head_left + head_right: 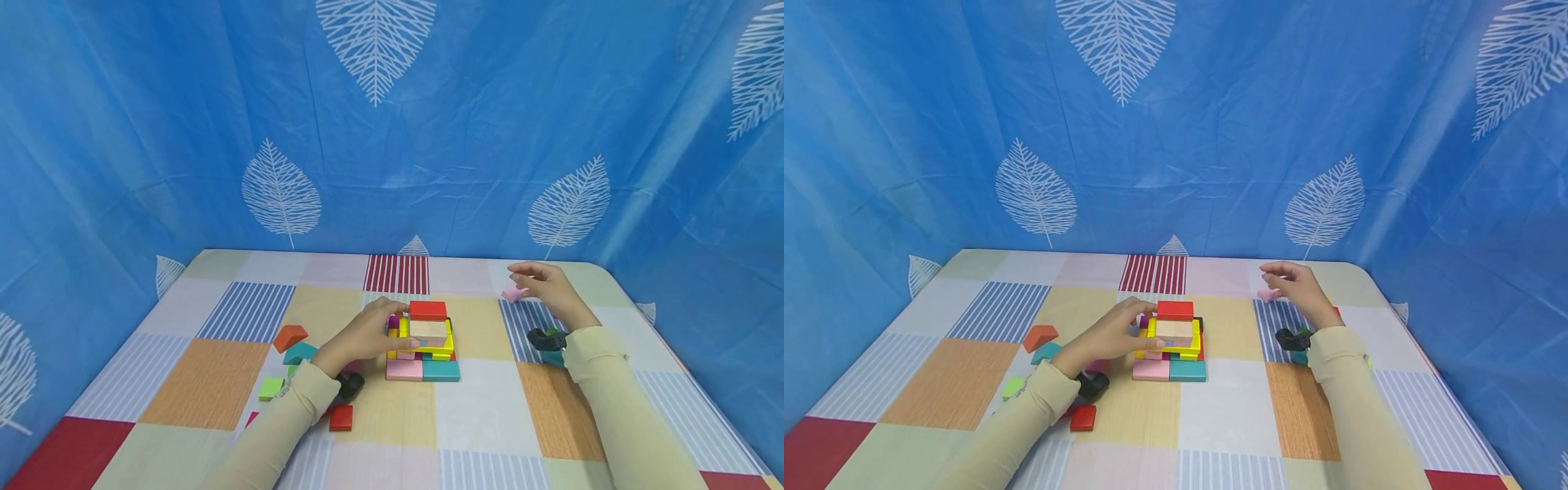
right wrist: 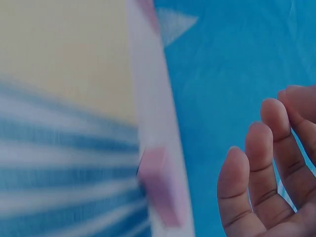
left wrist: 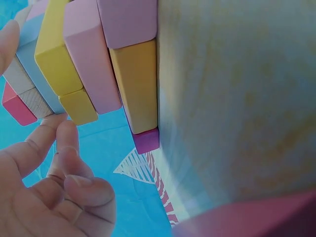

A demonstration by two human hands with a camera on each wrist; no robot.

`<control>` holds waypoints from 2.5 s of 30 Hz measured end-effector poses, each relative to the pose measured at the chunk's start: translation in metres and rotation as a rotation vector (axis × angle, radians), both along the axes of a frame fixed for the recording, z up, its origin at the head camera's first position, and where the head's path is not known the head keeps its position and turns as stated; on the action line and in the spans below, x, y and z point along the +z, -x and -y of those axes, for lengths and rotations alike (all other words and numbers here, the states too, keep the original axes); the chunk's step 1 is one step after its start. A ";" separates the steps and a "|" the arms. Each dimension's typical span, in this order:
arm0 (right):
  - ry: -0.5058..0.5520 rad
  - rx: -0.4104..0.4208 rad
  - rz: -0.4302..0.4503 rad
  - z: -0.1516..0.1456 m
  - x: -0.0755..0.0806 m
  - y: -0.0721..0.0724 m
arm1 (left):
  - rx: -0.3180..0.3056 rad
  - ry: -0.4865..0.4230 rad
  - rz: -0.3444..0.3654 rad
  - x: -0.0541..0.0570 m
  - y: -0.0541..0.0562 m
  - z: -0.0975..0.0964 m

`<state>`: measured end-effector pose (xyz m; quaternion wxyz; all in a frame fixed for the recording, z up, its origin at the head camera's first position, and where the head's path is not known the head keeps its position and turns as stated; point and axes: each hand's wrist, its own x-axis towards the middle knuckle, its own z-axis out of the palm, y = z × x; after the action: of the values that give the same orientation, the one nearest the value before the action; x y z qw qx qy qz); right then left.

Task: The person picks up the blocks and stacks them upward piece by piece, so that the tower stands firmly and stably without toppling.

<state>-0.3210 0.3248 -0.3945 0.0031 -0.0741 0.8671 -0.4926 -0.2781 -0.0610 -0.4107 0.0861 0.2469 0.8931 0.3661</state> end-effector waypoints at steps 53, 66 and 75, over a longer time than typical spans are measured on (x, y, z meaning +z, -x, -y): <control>-0.117 0.038 -0.267 0.058 0.017 -0.050 | -0.016 0.018 -0.006 -0.003 0.002 0.001; -0.075 0.157 -0.449 0.098 -0.004 -0.072 | -0.008 0.015 0.001 -0.002 0.001 0.001; -0.121 0.179 -0.426 0.115 -0.008 -0.078 | -0.030 -0.051 -0.023 0.003 0.001 0.003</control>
<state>-0.2428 0.2102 -0.4021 -0.1317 -0.2526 0.8662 -0.4107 -0.2794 -0.0639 -0.4075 0.0749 0.2666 0.8806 0.3845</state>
